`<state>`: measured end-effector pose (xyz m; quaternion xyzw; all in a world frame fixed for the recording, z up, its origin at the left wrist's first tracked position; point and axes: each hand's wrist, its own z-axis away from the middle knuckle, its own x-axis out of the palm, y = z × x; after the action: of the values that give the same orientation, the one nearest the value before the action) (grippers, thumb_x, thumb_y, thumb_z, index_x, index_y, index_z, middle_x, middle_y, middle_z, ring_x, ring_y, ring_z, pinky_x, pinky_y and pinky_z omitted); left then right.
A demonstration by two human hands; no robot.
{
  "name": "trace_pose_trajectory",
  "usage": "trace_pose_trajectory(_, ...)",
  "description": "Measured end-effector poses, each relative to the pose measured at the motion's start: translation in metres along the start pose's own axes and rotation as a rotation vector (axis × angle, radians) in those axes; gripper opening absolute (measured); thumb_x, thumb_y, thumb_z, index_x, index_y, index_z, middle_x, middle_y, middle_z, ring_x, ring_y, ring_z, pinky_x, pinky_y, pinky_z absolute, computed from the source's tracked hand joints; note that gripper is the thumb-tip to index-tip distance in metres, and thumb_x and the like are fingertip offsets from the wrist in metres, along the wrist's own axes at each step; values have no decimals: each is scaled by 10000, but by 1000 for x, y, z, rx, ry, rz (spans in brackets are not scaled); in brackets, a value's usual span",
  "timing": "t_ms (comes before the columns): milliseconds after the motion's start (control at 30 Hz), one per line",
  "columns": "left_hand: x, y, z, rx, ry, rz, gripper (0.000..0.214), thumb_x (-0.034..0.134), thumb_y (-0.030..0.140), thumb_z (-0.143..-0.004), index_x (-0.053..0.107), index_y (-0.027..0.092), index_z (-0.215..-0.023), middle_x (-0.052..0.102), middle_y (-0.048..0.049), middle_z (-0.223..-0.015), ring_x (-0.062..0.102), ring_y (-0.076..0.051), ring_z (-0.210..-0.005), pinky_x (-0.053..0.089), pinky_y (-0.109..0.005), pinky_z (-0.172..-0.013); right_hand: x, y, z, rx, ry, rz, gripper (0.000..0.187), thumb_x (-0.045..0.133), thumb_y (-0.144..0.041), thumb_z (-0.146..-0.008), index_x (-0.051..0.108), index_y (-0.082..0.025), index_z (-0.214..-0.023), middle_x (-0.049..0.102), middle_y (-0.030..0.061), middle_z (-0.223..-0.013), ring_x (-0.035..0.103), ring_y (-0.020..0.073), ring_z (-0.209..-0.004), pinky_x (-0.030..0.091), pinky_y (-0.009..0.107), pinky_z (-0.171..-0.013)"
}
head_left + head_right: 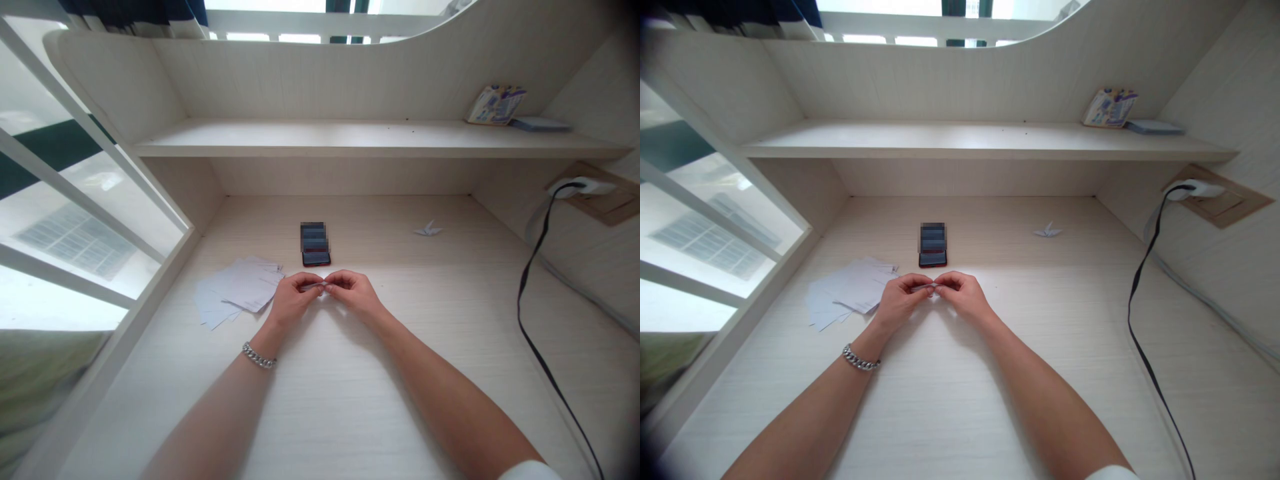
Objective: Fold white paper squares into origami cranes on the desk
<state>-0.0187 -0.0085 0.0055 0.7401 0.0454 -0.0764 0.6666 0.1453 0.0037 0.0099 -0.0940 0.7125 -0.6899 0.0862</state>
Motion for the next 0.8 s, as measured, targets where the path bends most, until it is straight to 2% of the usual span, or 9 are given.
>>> trace_pose_trajectory(267, -1, 1, 0, 14, -44, -7, 209, 655, 300, -700, 662, 152, -848, 695, -75, -884, 638, -170, -771, 494, -258, -678, -2, 2, 0, -26, 18, 46, 170, 665, -268, -660, 680, -160, -790, 676, 52, -776, 610, 174, -734, 464, 306, -707)
trace_pose_trajectory(533, -1, 3, -1, -18, -73, -12, 211, 649, 309, -693, 656, 147, -829, 690, -71, -846, 632, -163, -731, 488, -252, -658, -2, -4, 1, 54, -16, 57, 194, 660, -271, -653, 678, -144, -798, 672, 53, -748, 586, 149, -651, 449, 270, -611)
trace_pose_trajectory(800, -1, 3, -2, -32, -58, 18, 159, 624, 262, -687, 656, 152, -797, 685, -47, -779, 622, -149, -698, 476, -244, -650, 1, 0, 0, 72, 40, -5, 198, 677, -273, -618, 700, -149, -770, 679, 46, -704, 584, 144, -612, 447, 267, -590)
